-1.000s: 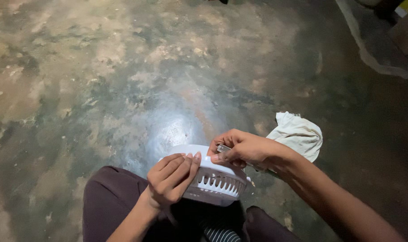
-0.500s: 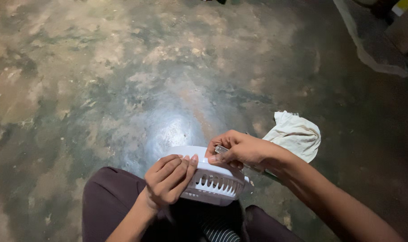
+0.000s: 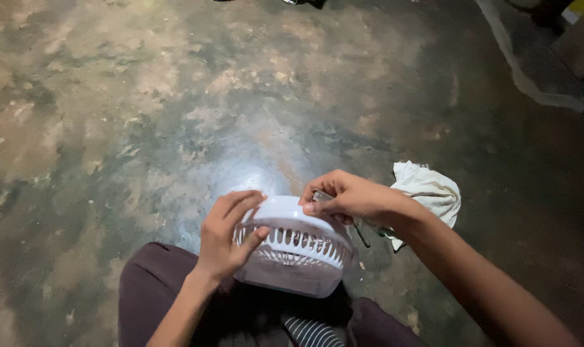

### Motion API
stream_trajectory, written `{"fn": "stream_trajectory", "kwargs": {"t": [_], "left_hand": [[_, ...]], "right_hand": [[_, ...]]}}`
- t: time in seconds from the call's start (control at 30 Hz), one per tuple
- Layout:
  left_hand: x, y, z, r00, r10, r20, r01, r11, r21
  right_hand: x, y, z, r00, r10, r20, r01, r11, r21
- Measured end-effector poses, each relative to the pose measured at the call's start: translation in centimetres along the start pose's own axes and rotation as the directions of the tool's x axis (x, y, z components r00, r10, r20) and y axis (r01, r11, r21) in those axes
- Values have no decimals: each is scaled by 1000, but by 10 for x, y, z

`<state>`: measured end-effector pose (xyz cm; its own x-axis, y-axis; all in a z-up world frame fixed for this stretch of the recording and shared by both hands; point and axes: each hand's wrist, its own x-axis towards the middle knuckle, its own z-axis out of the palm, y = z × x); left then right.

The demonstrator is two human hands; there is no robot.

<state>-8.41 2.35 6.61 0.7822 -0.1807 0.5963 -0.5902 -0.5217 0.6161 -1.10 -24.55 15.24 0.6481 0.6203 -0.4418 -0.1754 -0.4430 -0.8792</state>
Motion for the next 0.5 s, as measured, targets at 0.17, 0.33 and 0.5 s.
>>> {"fn": "stream_trajectory", "kwargs": {"t": [0.17,0.33,0.5], "left_hand": [[1,-51,15,941,-210,267,316,827,-464],[-8,-86,35,897,-299,327,437,714,-546],[-9,-104,50,897,-346,274,442,706,-554]], "right_hand": [[14,-2,-24,995,-33,-95,33,999,-8],[26,-3,-45,981,-58,-187,62,998,20],[34,-1,-62,955,-72,-288,87,995,39]]}}
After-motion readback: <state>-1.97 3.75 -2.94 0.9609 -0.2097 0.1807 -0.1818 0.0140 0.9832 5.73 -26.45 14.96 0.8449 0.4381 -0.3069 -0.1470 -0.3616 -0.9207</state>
